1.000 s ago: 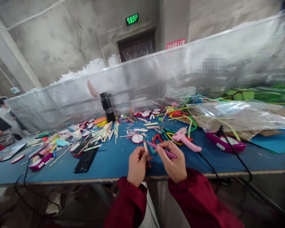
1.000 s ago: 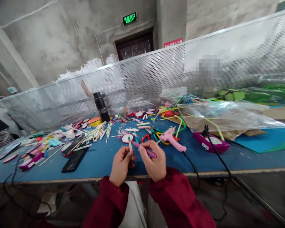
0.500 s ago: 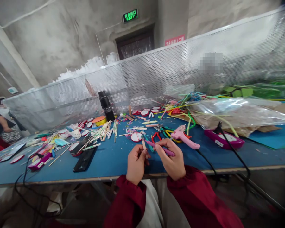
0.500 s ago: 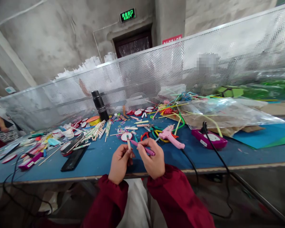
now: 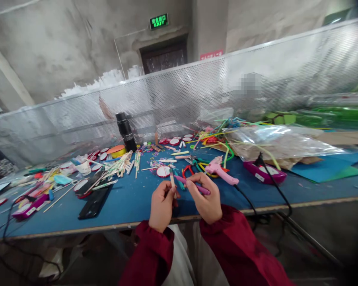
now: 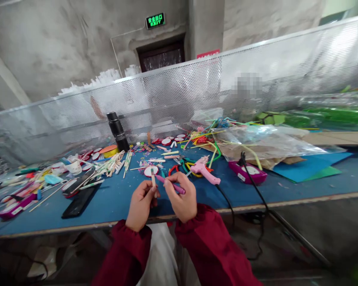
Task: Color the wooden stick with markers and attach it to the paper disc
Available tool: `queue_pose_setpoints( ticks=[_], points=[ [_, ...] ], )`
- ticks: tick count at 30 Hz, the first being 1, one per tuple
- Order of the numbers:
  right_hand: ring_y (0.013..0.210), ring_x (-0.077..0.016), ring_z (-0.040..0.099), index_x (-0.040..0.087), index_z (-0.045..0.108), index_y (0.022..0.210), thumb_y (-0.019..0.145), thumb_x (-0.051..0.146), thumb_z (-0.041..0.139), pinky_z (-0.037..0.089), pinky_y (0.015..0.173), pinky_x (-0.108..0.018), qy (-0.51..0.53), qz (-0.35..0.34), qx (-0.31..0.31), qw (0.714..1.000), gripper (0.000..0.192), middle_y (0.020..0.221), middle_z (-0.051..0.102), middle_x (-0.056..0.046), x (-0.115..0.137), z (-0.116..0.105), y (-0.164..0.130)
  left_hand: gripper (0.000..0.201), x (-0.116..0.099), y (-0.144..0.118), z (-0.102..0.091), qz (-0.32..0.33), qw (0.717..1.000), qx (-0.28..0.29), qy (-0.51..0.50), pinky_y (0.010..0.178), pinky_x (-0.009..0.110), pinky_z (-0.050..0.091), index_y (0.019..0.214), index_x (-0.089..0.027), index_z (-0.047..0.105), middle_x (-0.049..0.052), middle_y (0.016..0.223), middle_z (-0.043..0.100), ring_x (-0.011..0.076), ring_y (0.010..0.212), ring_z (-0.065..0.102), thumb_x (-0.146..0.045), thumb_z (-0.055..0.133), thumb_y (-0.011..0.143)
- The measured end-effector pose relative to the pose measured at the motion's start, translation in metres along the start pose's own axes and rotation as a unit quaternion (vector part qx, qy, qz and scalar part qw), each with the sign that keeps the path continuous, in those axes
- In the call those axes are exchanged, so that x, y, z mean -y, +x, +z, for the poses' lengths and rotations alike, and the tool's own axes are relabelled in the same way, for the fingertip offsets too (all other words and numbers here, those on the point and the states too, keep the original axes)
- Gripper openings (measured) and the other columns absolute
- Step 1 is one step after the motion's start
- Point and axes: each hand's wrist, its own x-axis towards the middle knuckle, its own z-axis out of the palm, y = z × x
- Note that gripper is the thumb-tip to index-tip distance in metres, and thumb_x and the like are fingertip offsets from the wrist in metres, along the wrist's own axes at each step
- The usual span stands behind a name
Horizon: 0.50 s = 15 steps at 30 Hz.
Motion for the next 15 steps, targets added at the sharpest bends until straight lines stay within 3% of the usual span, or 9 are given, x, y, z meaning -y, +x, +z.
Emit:
queue_pose_setpoints(
  ticks=[15],
  points=[
    [0.074, -0.0171, 0.062, 0.020, 0.064, 0.081, 0.094, 0.030, 0.058, 0.048, 0.070, -0.030, -0.015, -0.010, -0.017, 1.000, 0.018, 0.078, 0.067, -0.003, -0.0009, -0.0011, -0.0023, 0.031, -0.0032, -0.0031, 0.0011, -0.004, 1.000, -0.010, 0.019, 0.051, 0.020, 0.037, 0.088, -0.017, 0.061, -0.001, 0.076, 0.064, 0.0085, 0.054, 0.051, -0.048, 0.061, 0.093]
  ],
)
